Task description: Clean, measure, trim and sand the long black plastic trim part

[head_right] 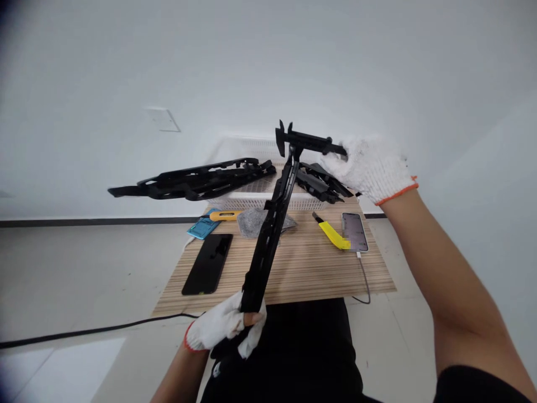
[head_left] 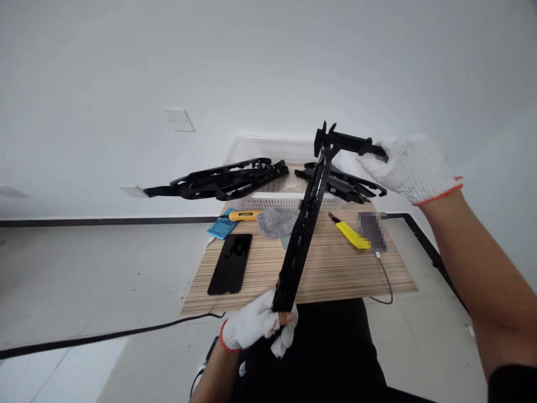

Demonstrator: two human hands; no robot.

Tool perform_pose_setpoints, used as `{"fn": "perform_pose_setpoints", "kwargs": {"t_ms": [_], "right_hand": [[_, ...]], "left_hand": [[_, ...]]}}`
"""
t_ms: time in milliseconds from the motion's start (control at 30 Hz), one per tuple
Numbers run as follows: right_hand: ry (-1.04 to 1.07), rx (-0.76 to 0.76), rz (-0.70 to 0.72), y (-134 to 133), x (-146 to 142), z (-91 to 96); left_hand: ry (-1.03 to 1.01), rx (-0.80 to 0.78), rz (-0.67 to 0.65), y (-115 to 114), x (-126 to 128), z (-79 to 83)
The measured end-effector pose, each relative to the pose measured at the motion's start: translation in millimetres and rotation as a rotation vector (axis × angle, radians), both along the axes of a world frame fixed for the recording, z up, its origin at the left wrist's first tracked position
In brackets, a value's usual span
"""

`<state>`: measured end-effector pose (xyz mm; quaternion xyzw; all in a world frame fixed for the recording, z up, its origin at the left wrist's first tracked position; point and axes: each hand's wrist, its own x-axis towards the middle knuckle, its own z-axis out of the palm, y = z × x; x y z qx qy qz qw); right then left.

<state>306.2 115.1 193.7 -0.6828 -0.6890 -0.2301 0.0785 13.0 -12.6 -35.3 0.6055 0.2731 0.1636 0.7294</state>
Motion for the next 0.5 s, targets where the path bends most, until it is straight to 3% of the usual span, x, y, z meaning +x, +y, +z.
{"fn": "perform_pose_setpoints", "kwargs": {"t_ms": [500], "right_hand": [[-0.032,0.164,-0.095,3.7,-9.2,-7.4]], "left_hand": [[0.060,0.001,0.072,-6.5,-7.5,-9.6]]}}
